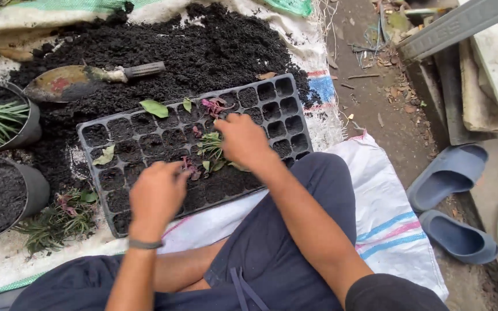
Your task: The person sits on a tarp and plants small seedlings into a multi-cell seedling tray filled with soil. They use a small trowel to scoop soil and cover the seedlings' roots, then tap the tray to settle the soil.
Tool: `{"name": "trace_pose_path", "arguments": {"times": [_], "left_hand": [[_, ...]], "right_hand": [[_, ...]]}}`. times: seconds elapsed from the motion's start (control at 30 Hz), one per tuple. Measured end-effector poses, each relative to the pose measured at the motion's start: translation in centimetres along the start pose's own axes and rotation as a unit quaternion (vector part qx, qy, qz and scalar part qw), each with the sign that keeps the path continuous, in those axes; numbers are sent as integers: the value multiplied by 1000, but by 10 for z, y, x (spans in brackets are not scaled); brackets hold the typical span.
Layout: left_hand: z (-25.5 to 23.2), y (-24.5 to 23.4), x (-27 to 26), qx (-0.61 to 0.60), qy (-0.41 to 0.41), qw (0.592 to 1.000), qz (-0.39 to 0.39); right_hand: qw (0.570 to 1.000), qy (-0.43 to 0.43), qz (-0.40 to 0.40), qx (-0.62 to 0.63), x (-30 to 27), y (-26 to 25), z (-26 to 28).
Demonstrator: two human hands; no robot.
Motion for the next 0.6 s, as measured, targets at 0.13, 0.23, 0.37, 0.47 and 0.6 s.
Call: {"name": "trace_pose_path", "arguments": {"times": [0.13,0.23,0.37,0.47,0.6], "left_hand": [[-66,30,8,-15,56,998,-27],[-87,52,14,-26,60,998,-23],[-85,68,17,-69,17,997,-39],[-84,69,22,-102,-27,993,-59],[-76,86,31,-137,-86,985,-64]], "right_hand": [[996,23,72,45,-28,-17,-27],[989,44,110,93,-28,-3,-35],[982,46,121,137,-15,7,-26],[981,51,102,155,-5,21,-36],[980,55,57,183,0,15,-37]]}}
Point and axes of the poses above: each hand's wrist, its own x-axis towards the middle knuckle, its own y-axis out of the palm, z = x × y, the point moved 8 cm from there along x, towards the middle knuckle, and after that the axes turned 11 degrees about -y, right-handed, at the moved point
